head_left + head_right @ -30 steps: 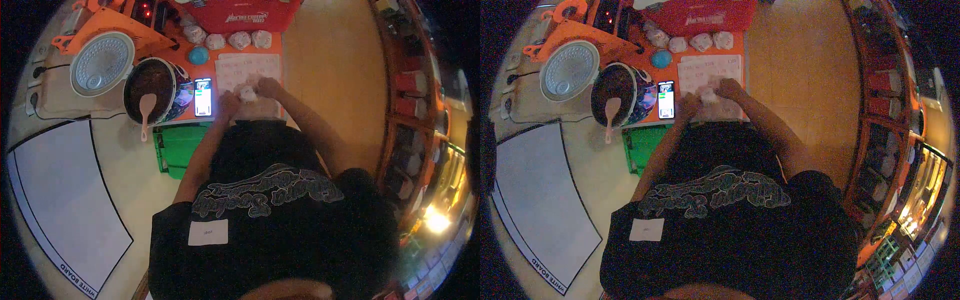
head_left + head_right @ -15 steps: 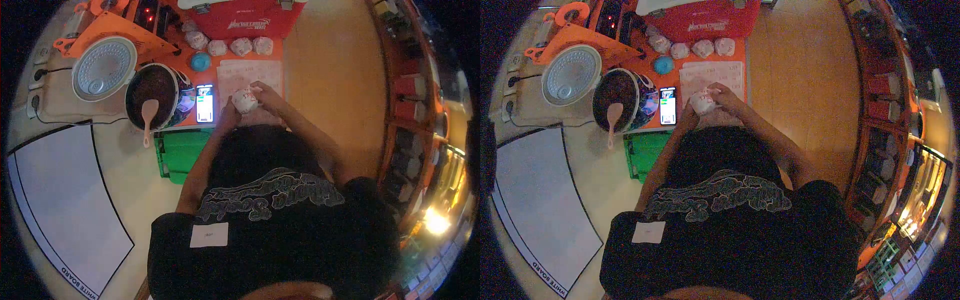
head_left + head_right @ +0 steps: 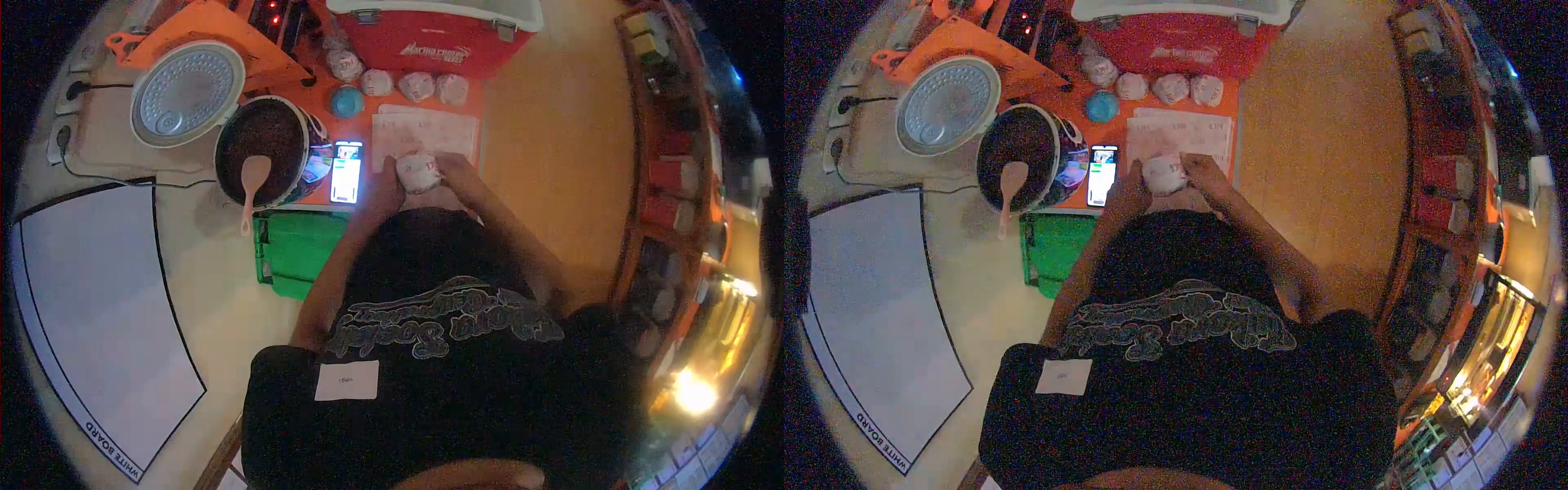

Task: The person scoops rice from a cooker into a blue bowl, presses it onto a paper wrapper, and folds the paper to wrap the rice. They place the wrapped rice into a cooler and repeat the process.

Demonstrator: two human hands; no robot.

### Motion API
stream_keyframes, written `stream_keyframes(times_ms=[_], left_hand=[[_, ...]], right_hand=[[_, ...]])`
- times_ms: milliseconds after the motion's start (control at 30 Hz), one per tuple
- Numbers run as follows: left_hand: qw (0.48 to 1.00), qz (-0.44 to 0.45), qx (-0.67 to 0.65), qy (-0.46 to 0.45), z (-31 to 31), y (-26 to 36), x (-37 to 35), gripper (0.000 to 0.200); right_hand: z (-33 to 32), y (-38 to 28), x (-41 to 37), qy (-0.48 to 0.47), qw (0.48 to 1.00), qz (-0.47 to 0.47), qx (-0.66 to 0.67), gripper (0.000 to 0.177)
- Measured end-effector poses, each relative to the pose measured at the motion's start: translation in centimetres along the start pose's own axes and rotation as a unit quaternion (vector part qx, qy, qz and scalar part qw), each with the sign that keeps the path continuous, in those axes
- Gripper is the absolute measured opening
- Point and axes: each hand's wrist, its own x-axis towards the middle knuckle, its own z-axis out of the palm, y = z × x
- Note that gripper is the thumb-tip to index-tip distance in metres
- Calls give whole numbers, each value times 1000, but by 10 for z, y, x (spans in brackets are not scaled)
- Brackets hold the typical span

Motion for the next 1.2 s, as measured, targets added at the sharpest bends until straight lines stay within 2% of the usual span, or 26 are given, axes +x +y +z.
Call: stream_keyframes(times_ms=[33, 100, 133, 200, 233, 300, 367, 400, 467, 500, 533, 600, 633, 700, 733, 767, 800, 867, 900, 1000, 1033, 1067, 1100, 1133, 1167, 1200], left_hand=[[999, 29, 0, 25, -4, 5, -3, 50], [997, 55, -2, 50, -10, 9, -4, 50], [994, 83, 25, 62, -13, 9, -4, 46], [989, 114, 54, 75, -22, 11, -5, 43], [986, 142, -4, 85, -28, 12, -11, 39], [977, 177, -60, 98, -46, 13, -17, 36], [938, 204, -281, 2, -66, 14, -19, 34], [937, 210, -278, 5, -67, 12, -14, 34], [923, 192, -335, 5, -59, 2, -3, 33], [901, 179, -392, 43, -55, 4, -6, 32], [900, 187, -390, 45, -65, 12, -6, 32], [952, 36, -300, 49, -81, 23, -8, 48], [942, 115, -291, 123, -70, 14, 0, 57], [937, 101, -319, 104, -65, 6, 5, 57], [930, 82, -348, 84, -67, 7, 5, 57], [893, 66, -443, 49, -59, -2, 9, 53], [892, 67, -445, 47, -60, -3, 10, 53], [867, 70, -493, 39, -68, -3, 15, 51], [892, 11, -452, 6, -85, 5, 17, 49], [879, 19, -477, 8, -86, -1, 26, 43], [877, 14, -480, 2, -82, -6, 31, 43], [900, 60, -432, 19, -75, -14, 38, 42], [917, 107, -382, 38, -71, -18, 45, 42], [917, 105, -384, 34, -72, -15, 50, 42], [893, 81, -441, 29, -74, -8, 53, 35], [865, 53, -498, 23, -73, -5, 53, 28]], right_hand=[[8, -22, -4, -4, 1000, 0, -3, 35], [21, -63, -11, 45, 980, 147, 126, 38], [23, -64, -10, 44, 980, 147, 125, 38], [25, -66, -5, 41, 997, 67, 0, 54], [23, -68, -4, 42, 997, 64, 0, 54], [17, -74, 0, -46, 985, 67, 151, 59], [24, -84, -10, -78, 975, 60, 199, 59], [29, -88, -14, -112, 960, 61, 248, 59], [36, -86, -9, -136, 956, 31, 258, 61], [40, -87, -5, -159, 951, 8, 266, 63], [45, -91, -3, -159, 952, 1, 262, 63], [53, -96, -1, -143, 940, -2, 309, 63], [46, -90, 5, -143, 942, -7, 305, 63], [25, -70, 19, -105, 990, -37, 92, 59], [26, -95, 20, -102, 990, -38, 89, 59], [24, -123, 16, -81, 991, -20, 104, 57], [24, -152, 15, -59, 991, -3, 120, 55], [-2, -192, 37, -83, 985, -43, 145, 63], [-14, -214, 53, -78, 985, -37, 146, 63], [-49, -288, 107, 61, 992, -92, 63, 67], [-39, -332, 117, 96, 995, -27, -7, 66], [-31, -365, 131, 128, 988, 37, -78, 65], [-47, -356, 160, 131, 987, 41, -80, 65], [-70, -335, 198, 79, 995, 38, -42, 59], [-88, -318, 227, 26, 999, 36, -3, 53], [-93, -307, 244, 28, 999, 43, -1, 53]])
